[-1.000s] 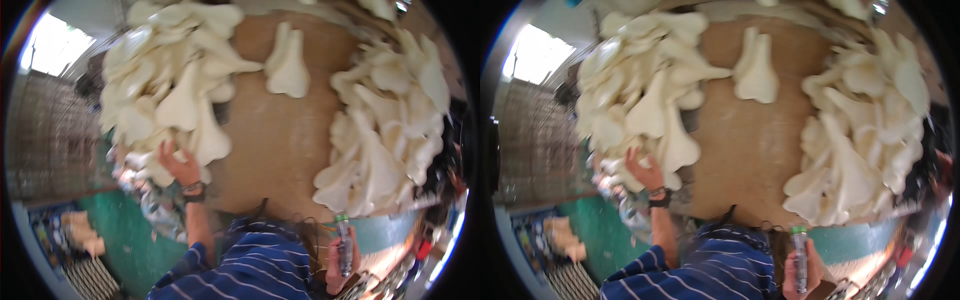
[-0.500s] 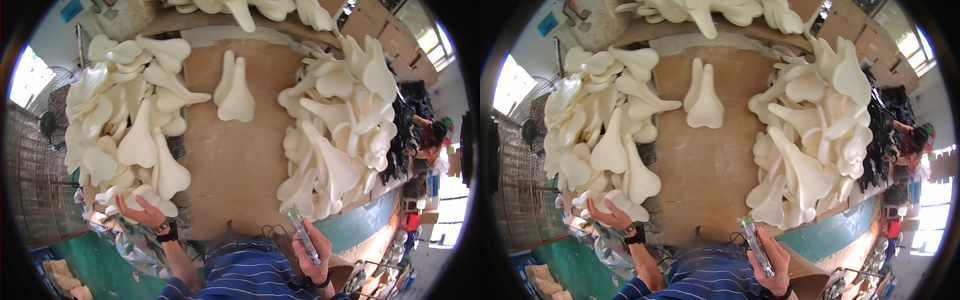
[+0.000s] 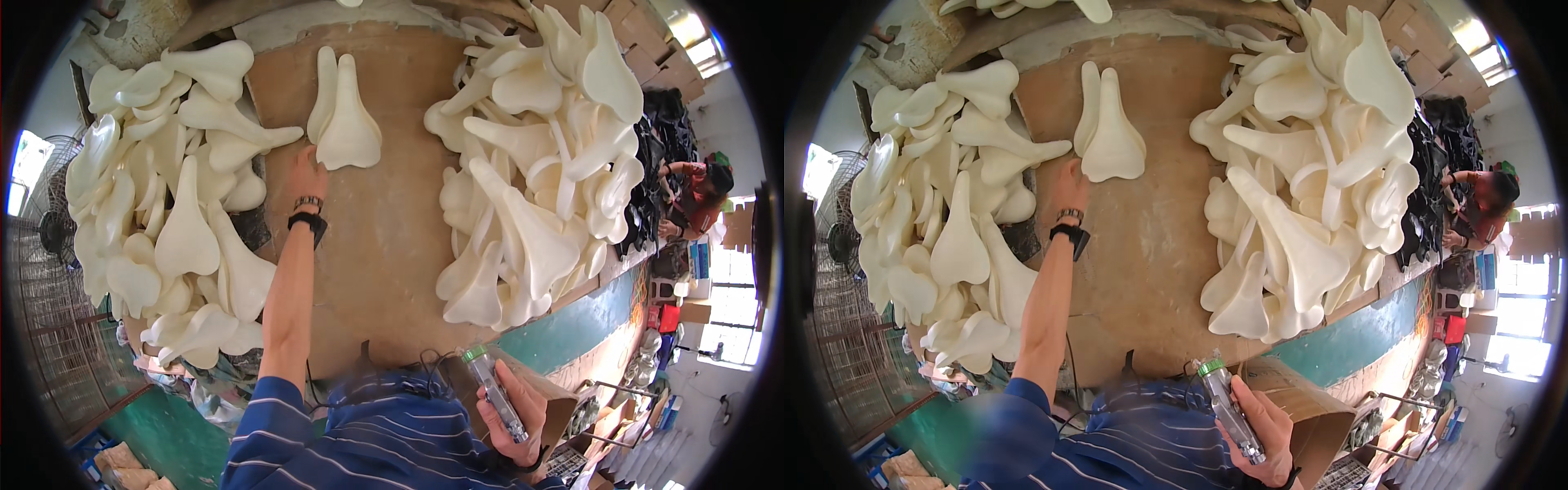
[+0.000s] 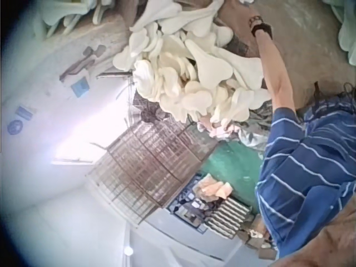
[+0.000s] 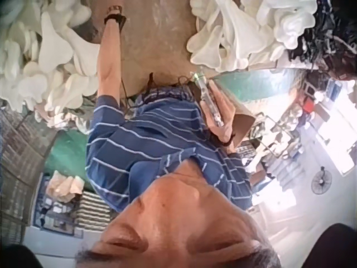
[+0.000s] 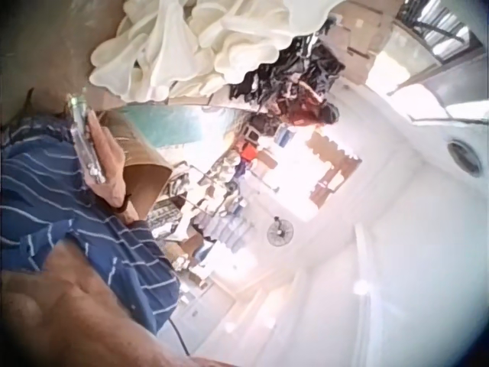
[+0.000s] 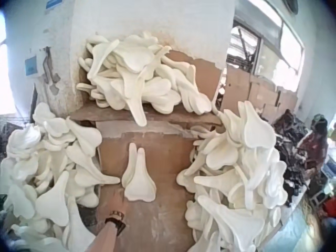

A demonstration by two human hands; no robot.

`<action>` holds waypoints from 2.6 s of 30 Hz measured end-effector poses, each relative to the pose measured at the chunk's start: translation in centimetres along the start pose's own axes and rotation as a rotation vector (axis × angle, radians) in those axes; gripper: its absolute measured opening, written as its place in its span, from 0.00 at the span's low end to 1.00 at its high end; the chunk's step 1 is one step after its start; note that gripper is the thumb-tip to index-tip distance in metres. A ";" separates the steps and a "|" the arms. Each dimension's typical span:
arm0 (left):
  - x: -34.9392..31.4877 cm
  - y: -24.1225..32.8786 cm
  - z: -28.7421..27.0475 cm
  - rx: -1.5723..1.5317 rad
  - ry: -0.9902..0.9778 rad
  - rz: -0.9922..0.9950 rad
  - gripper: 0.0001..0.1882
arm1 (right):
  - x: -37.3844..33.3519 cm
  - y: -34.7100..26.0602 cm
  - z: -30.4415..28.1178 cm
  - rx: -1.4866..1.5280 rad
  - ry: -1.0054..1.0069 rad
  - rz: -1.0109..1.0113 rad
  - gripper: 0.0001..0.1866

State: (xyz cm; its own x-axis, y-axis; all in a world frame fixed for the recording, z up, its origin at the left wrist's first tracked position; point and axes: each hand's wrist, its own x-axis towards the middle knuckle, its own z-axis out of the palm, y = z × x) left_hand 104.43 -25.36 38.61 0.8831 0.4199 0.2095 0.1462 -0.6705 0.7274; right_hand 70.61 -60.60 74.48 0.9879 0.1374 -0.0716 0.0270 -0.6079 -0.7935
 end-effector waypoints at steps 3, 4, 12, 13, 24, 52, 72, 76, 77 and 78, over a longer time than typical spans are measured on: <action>2.1 -0.3 2.7 -0.009 0.002 -0.062 0.19 | 0.5 0.0 0.2 -0.009 0.041 0.027 0.29; 2.6 0.0 3.1 -0.018 0.008 -0.093 0.18 | 0.6 -0.2 0.3 -0.013 0.059 0.028 0.29; 1.9 0.7 1.0 0.000 -0.094 -0.047 0.19 | 1.7 0.8 1.4 -0.057 0.266 -0.127 0.28; 0.9 0.2 0.5 0.016 -0.110 -0.011 0.19 | 1.7 0.7 1.5 -0.005 0.268 -0.132 0.28; -16.8 -5.0 -8.5 0.166 -0.215 -0.273 0.15 | 3.1 0.9 1.3 -0.038 0.105 -0.085 0.31; -10.5 -0.7 -9.1 -0.064 -0.222 -0.079 0.18 | 4.9 1.9 2.1 0.069 -0.010 -0.046 0.28; -1.9 8.0 -4.5 0.079 0.053 0.232 0.17 | 6.0 1.4 3.9 0.061 0.120 0.042 0.28; -9.9 5.5 -14.9 0.032 0.117 0.065 0.18 | 7.0 2.0 3.2 0.037 0.038 -0.035 0.28; -11.6 5.4 -17.3 -0.015 0.124 -0.012 0.18 | 7.3 1.7 2.9 0.042 0.030 -0.049 0.29; -13.2 5.5 -19.9 -0.052 0.132 -0.100 0.18 | 7.6 1.5 2.7 0.050 0.010 -0.061 0.31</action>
State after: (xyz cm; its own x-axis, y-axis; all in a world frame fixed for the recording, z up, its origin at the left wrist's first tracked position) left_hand 84.67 -22.44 52.84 0.7986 0.5620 0.2155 0.2043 -0.5898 0.7813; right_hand 77.71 -58.35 71.16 0.9861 0.1654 -0.0165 0.0800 -0.5590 -0.8253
